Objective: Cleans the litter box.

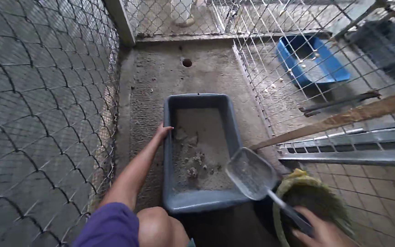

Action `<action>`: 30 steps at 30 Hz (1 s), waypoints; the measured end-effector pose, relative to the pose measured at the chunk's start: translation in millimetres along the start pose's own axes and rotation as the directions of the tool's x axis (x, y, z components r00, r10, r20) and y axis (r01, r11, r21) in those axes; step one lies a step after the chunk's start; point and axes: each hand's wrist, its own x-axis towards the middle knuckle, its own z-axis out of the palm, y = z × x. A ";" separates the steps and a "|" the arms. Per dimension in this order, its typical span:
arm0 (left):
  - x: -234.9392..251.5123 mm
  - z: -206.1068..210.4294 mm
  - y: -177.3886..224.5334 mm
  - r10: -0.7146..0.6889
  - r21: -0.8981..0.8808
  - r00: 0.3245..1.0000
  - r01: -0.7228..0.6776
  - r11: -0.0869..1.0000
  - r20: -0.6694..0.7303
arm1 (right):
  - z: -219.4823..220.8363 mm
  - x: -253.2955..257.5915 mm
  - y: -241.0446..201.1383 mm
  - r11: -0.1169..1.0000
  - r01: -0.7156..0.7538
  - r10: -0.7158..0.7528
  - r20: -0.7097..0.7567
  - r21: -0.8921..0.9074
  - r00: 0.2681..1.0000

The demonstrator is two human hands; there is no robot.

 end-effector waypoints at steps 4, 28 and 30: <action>-0.8 -1.3 -2.3 0.003 -0.017 1.000 -0.003 1.000 -0.004 | -2.5 76.6 -107.1 0.926 -0.079 0.107 0.056 -0.368 0.993; -144.6 -10.7 50.1 0.462 -0.161 0.883 -0.469 0.869 -0.081 | 141.7 169.9 -150.4 0.815 0.267 -0.116 -0.308 0.513 0.944; -127.8 -17.4 42.7 0.416 -0.144 0.902 -0.430 0.891 -0.116 | 136.9 167.5 -139.2 0.835 0.290 -0.137 -0.334 0.468 0.933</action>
